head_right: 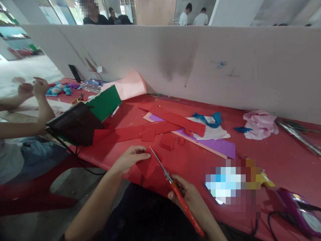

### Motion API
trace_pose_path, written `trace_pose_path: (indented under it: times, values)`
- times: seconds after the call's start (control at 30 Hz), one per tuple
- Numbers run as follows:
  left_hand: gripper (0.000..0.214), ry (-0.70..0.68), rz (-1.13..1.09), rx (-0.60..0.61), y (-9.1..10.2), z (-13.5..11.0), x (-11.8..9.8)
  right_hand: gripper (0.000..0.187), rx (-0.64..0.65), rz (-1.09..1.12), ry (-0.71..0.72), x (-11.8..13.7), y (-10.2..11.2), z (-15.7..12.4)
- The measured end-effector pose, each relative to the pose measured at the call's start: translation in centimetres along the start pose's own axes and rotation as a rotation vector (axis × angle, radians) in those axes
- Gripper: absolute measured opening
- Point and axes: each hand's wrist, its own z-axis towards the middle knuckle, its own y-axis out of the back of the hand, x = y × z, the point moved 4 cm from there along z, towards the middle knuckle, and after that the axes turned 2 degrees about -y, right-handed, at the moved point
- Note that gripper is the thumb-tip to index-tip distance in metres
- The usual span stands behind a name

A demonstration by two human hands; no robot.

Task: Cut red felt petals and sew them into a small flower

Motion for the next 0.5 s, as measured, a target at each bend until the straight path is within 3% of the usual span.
trace_pose_path:
  times: [0.2, 0.33, 0.43, 0.5]
  values:
    - [0.016, -0.013, 0.009, 0.022, 0.1, 0.3, 0.1, 0.046, 0.005, -0.024, -0.019, -0.4, 0.5, 0.2]
    - [0.02, -0.016, 0.052, -0.021, 0.5, 0.7, 0.6, 0.046, -0.091, -0.026, -0.017, -0.7, 0.4, 0.5]
    - [0.022, -0.075, 0.097, -0.059, 0.7, 1.0, 0.7, 0.051, -0.183, 0.088, -0.071, -1.2, 0.0, 0.4]
    - [0.021, -0.194, 0.137, -0.107, 0.8, 1.1, 0.5, 0.053, -0.211, 0.269, -0.111, -1.5, -0.3, 0.3]
